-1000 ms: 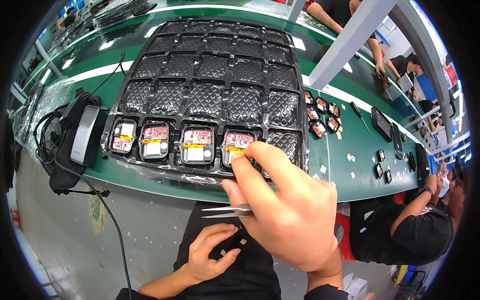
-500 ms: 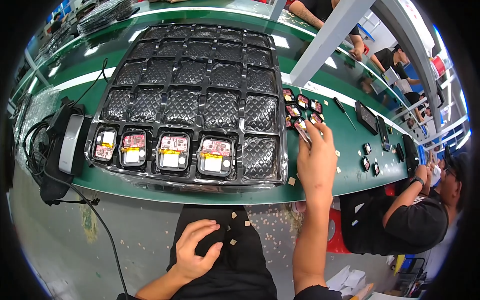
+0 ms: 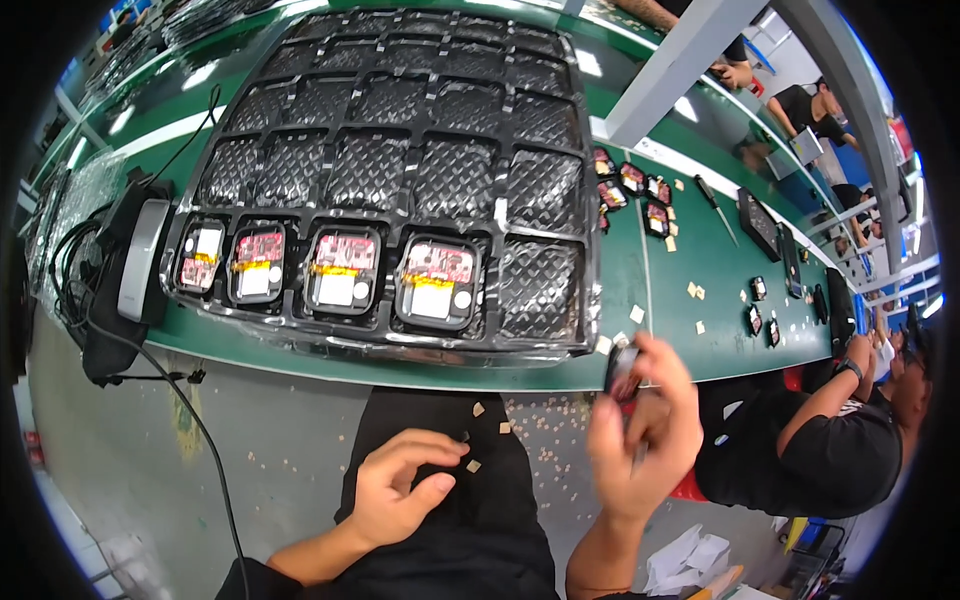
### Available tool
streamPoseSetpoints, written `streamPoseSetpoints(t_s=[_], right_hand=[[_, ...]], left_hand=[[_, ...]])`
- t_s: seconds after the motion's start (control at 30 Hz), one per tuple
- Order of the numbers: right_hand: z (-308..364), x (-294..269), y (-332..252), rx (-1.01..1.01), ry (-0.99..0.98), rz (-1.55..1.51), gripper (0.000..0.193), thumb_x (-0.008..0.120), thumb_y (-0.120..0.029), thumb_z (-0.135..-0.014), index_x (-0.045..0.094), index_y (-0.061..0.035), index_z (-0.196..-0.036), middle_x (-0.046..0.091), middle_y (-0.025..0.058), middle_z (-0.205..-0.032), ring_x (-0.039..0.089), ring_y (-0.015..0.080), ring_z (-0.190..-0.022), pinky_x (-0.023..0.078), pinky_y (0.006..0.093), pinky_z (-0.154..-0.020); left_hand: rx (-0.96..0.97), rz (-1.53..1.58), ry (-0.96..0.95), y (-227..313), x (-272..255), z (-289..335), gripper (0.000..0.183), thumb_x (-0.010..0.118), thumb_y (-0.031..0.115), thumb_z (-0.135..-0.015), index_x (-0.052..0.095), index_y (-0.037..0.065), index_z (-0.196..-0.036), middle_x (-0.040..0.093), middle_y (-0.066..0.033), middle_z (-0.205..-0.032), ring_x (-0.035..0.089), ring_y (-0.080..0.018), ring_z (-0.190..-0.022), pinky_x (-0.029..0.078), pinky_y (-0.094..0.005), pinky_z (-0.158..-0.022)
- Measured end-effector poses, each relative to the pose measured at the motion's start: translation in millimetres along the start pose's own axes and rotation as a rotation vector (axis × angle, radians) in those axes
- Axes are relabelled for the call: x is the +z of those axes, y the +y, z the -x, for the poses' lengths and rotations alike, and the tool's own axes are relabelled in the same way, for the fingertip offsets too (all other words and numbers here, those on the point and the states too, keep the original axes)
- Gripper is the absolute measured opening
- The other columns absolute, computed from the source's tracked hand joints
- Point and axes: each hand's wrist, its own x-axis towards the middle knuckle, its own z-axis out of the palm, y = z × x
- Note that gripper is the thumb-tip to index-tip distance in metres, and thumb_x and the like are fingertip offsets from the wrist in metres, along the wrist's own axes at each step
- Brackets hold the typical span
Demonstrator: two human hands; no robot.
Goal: Manually assemble small electronic boards by attaching sub-components using tweezers and placing them into a tray.
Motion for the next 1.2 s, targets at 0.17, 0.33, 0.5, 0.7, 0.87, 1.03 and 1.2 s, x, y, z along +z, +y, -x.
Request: streamPoseSetpoints(t_s=[0.17,0.33,0.5,0.7,0.87,1.03,1.2], right_hand=[[38.3,19.6,-23.6,-0.148,-0.572,-0.358,0.049,0.088,-0.009,-0.072,0.060,-0.0002,-0.112,0.069,0.0232,-0.120,0.075,0.0279,-0.092,0.061,0.0295,-0.072],[49.2,37.2,-12.5,-0.190,-0.662,-0.345,0.052,0.086,-0.016,-0.079,0.055,-0.0021,-0.118,0.066,0.0275,-0.127,0.043,0.0040,-0.043,0.047,0.0213,-0.050],[47.1,38.8,-16.3,-0.175,-0.821,-0.301,0.055,0.088,-0.022,-0.078,0.055,-0.0026,-0.118,0.064,0.0249,-0.131,0.044,0.0040,-0.048,0.041,0.0209,-0.046],[49.7,39.6,-21.3,-0.019,-0.669,-0.090,0.057,0.086,-0.029,-0.079,0.058,-0.0041,-0.123,0.051,0.0109,-0.105,0.059,0.0239,-0.066,0.051,0.0337,-0.055],[58.1,45.4,-13.9,-0.204,-0.625,0.081,0.050,0.084,-0.012,-0.076,0.067,-0.0058,-0.123,0.053,0.0087,-0.098,0.061,0.0198,-0.066,0.051,0.0329,-0.054],[65.7,54.0,-1.2,-0.430,-0.403,0.085,0.040,0.084,-0.003,-0.068,0.073,-0.0054,-0.107,0.059,0.0032,-0.084,0.059,0.0163,-0.060,0.048,0.0301,-0.049],[66.3,56.9,0.3,-0.456,-0.404,0.076,0.035,0.083,-0.002,-0.068,0.074,-0.0048,-0.102,0.062,0.0039,-0.083,0.058,0.0165,-0.057,0.047,0.0301,-0.049]], left_hand=[[-0.052,0.645,0.013,-2.2,5.4,-1.2,0.063,0.076,0.014,-0.091,0.042,-0.003,-0.141,0.053,-0.0168,-0.139,0.054,-0.0261,-0.130,0.045,-0.0380,-0.109],[-0.169,0.760,0.001,6.6,-7.9,-4.8,0.070,0.074,0.010,-0.091,0.034,-0.003,-0.148,0.054,-0.0200,-0.138,0.054,-0.0243,-0.128,0.045,-0.0363,-0.107],[-0.135,0.665,0.043,4.0,-17.0,-2.4,0.071,0.075,0.014,-0.091,0.036,-0.004,-0.148,0.054,-0.0218,-0.138,0.057,-0.0267,-0.126,0.045,-0.0372,-0.107],[-0.137,0.660,0.154,2.8,-20.0,-2.1,0.066,0.081,0.015,-0.087,0.047,-0.004,-0.140,0.058,-0.0189,-0.134,0.064,-0.0291,-0.116,0.051,-0.0395,-0.102],[-0.114,0.652,0.203,0.3,-22.9,-3.0,0.061,0.082,0.008,-0.084,0.052,-0.003,-0.135,0.058,-0.0165,-0.132,0.060,-0.0250,-0.121,0.050,-0.0374,-0.104],[-0.121,0.699,0.185,-0.9,-22.5,-4.8,0.057,0.082,0.002,-0.083,0.053,-0.003,-0.132,0.058,-0.0166,-0.132,0.058,-0.0220,-0.120,0.049,-0.0354,-0.103],[-0.127,0.667,0.154,-0.7,-22.4,-2.3,0.056,0.081,0.001,-0.083,0.053,-0.003,-0.132,0.057,-0.0171,-0.132,0.058,-0.0211,-0.121,0.052,-0.0329,-0.099]])
